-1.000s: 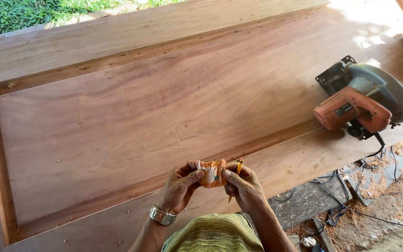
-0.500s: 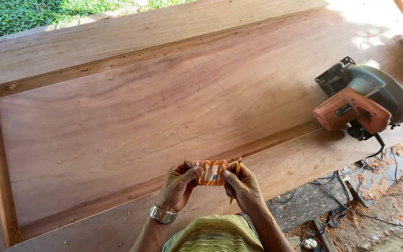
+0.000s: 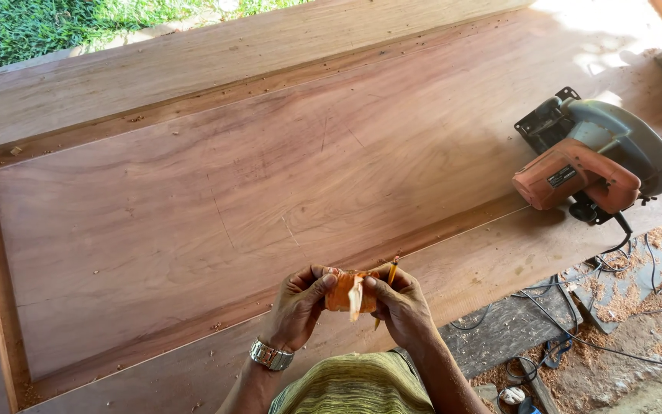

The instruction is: Cutting a wooden door with a circular saw while marking the path with a pencil.

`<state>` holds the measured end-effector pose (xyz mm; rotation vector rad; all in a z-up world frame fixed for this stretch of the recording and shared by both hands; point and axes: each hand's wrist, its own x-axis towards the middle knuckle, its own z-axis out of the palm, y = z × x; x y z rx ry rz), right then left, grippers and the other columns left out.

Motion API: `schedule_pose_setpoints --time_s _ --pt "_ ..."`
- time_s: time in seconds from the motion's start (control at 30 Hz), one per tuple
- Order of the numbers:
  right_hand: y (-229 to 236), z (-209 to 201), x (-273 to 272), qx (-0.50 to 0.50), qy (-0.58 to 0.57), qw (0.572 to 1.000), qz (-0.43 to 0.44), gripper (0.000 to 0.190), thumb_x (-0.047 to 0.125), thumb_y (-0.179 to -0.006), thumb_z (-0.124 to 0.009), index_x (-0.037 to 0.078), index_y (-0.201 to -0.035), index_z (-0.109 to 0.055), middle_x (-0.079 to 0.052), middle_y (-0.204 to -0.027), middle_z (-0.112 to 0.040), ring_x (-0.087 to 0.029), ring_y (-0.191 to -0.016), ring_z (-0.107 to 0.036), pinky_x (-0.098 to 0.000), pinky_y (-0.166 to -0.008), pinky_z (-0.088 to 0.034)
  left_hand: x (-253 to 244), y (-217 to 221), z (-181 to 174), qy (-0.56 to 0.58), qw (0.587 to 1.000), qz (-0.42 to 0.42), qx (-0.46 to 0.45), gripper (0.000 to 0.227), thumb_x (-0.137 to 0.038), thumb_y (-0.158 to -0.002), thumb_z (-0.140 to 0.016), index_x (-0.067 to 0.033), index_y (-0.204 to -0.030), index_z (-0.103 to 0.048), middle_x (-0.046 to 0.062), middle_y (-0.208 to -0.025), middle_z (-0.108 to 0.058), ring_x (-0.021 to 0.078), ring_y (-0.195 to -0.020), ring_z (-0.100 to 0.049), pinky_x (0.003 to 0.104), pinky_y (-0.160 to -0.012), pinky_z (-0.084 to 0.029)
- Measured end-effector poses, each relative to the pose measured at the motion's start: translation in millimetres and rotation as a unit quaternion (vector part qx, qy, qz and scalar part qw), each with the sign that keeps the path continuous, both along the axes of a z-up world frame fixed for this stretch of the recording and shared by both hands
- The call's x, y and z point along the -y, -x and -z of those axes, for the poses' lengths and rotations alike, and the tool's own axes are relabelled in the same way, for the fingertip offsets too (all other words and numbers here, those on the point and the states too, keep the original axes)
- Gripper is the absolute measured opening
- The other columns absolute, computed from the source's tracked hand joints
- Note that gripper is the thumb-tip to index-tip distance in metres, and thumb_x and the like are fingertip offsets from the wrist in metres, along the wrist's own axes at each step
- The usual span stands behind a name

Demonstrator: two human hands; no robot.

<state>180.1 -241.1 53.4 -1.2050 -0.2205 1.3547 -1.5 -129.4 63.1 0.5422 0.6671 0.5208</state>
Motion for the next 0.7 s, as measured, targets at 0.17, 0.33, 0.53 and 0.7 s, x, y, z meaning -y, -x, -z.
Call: schedule_pose_setpoints --time_s 0.17,0.33,0.53,0.7 --pt "1.3 6.7 3.0 -0.024 -0.024 0.999 0.016 0.015 0.014 -0.099 -0.066 -0.001 -0.102 -0.069 -0.001 -0.07 -0.061 -0.006 -0.053 -0.048 -0.0233 -0.047 -0.036 0.8 0.2 3.5 -0.142 0.985 0.019 -0.093 0.017 -0.024 -0.099 -0.069 -0.007 -0.102 -0.072 -0.001 -0.087 -0.069 0.0056 -0.07 -0.055 0.022 -0.059 -0.048" --pt "-0.4 13.2 4.9 0.006 -0.049 0.999 0.01 0.016 0.013 -0.101 -0.064 -0.002 -0.104 -0.069 0.0 -0.068 -0.058 -0.006 -0.052 -0.044 -0.0228 -0.047 -0.035 0.4 -4.3 -4.7 -0.243 0.956 0.019 -0.163 0.02 -0.027 -0.1 -0.064 -0.0089 -0.105 -0.072 -0.003 -0.088 -0.07 0.0045 -0.076 -0.057 0.022 -0.065 -0.049" --pt "-1.1 -0.1 0.2 0.009 -0.034 0.999 -0.027 0.017 0.011 -0.098 -0.063 -0.002 -0.108 -0.069 -0.005 -0.07 -0.064 -0.008 -0.051 -0.045 -0.0233 -0.045 -0.034 -0.2 -3.2 -0.6 -0.215 0.965 0.005 -0.15 0.022 -0.026 -0.102 -0.062 -0.0064 -0.106 -0.072 -0.002 -0.091 -0.071 0.0054 -0.082 -0.06 0.023 -0.073 -0.052" --pt "7.4 -16.1 -0.9 0.282 0.034 0.959 -0.015 0.036 0.027 -0.096 -0.073 0.0 -0.118 -0.063 -0.004 -0.083 -0.061 -0.009 -0.065 -0.053 -0.0231 -0.051 -0.046 3.7 -10.4 -21.1 -0.298 0.935 -0.011 -0.194 0.021 -0.025 -0.099 -0.063 -0.0054 -0.102 -0.069 0.0 -0.092 -0.077 0.0059 -0.084 -0.073 0.023 -0.072 -0.062"
